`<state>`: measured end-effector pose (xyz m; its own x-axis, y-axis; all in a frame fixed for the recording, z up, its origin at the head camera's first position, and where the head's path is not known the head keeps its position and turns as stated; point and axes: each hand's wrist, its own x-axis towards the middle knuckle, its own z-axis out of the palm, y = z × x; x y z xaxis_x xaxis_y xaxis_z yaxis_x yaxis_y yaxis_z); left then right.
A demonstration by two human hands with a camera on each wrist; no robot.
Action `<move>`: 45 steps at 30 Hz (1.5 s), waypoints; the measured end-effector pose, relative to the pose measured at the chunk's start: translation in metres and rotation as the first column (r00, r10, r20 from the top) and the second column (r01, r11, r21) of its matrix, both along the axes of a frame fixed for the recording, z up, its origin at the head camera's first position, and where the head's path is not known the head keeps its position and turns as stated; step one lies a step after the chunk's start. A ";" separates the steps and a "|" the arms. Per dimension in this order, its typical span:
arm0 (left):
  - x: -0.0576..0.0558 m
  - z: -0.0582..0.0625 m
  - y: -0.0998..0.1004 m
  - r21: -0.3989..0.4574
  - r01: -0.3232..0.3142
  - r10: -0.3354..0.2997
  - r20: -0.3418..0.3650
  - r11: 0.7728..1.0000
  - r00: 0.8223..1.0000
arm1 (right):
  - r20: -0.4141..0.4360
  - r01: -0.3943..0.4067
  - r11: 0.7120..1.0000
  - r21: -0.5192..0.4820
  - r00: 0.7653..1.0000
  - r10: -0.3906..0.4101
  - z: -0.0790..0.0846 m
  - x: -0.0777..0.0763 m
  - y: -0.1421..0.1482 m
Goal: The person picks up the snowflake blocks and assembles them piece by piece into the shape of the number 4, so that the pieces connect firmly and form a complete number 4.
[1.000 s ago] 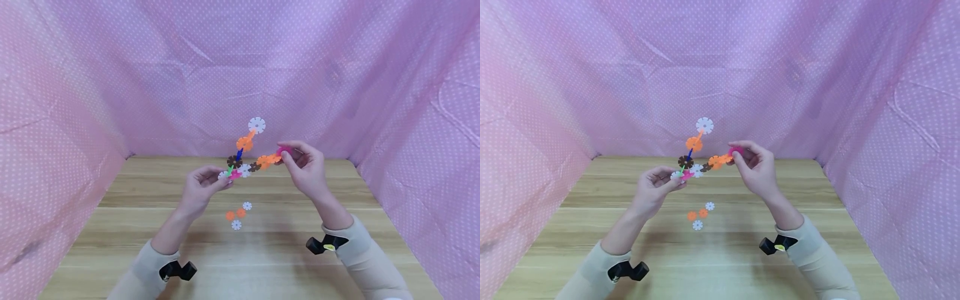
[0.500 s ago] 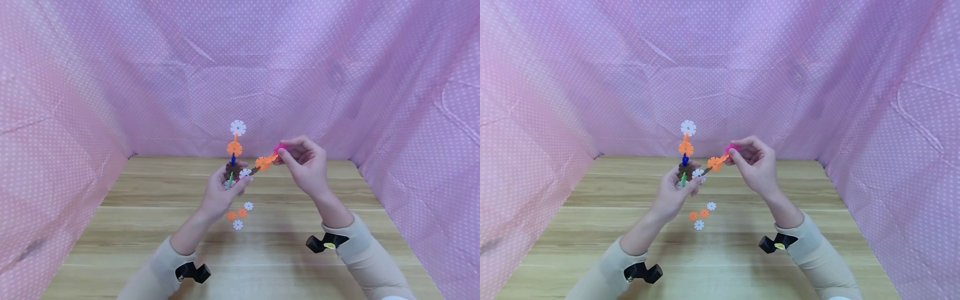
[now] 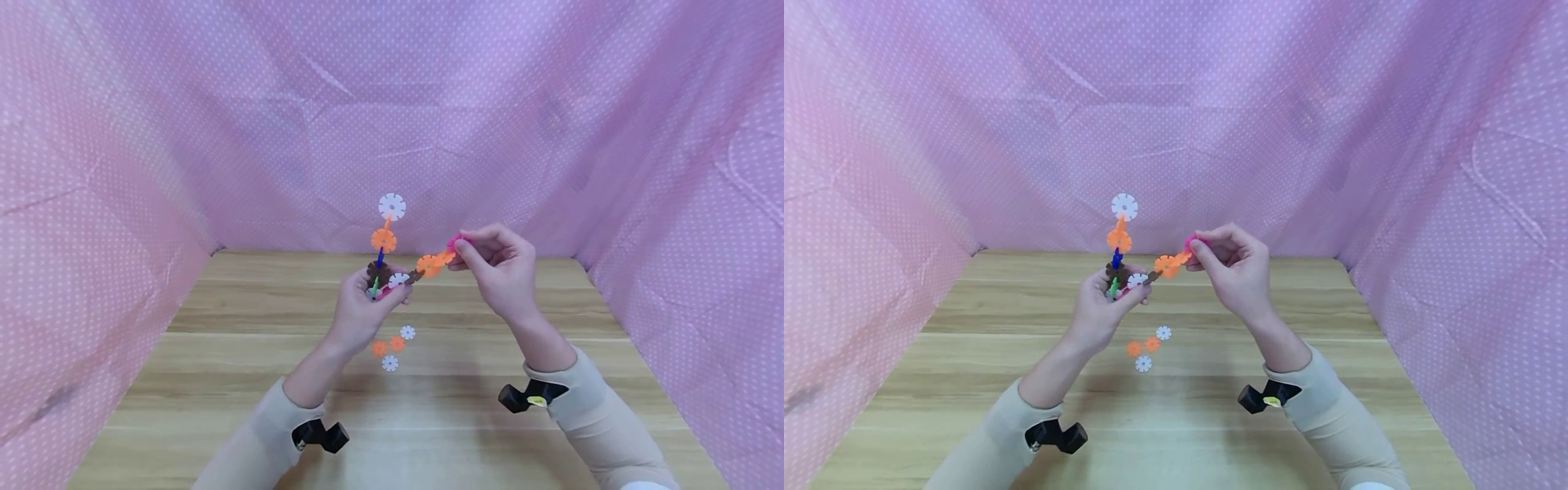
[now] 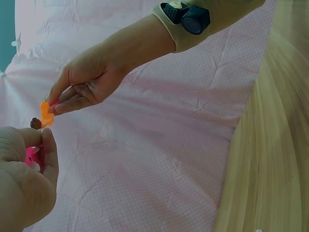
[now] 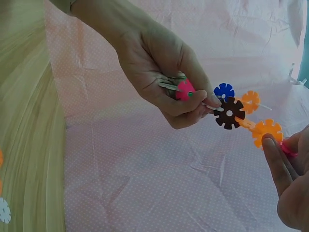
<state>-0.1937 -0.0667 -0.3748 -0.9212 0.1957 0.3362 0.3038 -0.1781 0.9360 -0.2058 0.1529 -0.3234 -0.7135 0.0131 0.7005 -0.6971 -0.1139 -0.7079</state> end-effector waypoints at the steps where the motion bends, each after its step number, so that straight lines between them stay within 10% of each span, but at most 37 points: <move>1: -0.001 0.000 0.000 -0.006 0.000 0.000 0.000 1.000 1.000 | 0.005 0.005 1.000 -0.005 1.000 -0.005 0.000 0.000 -0.001; 12: -0.005 0.005 -0.002 -0.028 -0.010 0.010 0.008 1.000 1.000 | 0.059 -0.017 0.997 -0.077 0.998 0.021 0.000 -0.002 -0.009; 19: 0.002 0.004 0.009 0.037 0.016 -0.017 0.028 0.999 0.999 | -0.042 0.037 0.996 0.076 0.999 -0.034 0.014 -0.012 -0.004; 35: 0.005 0.003 0.021 0.214 0.081 -0.104 0.099 0.973 0.990 | 0.037 -0.038 0.973 0.227 0.999 0.030 0.025 -0.021 -0.014; 45: 0.002 0.003 0.022 0.226 -0.015 -0.024 0.171 0.974 0.985 | 0.028 -0.099 0.957 0.272 0.995 0.095 0.015 -0.020 -0.020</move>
<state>-0.1918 -0.0447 -0.3723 -0.9682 0.1374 0.2089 0.1406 -0.3914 0.9094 -0.2257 0.1328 -0.3083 -0.7118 -0.2470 0.6575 -0.6820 0.0188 -0.7311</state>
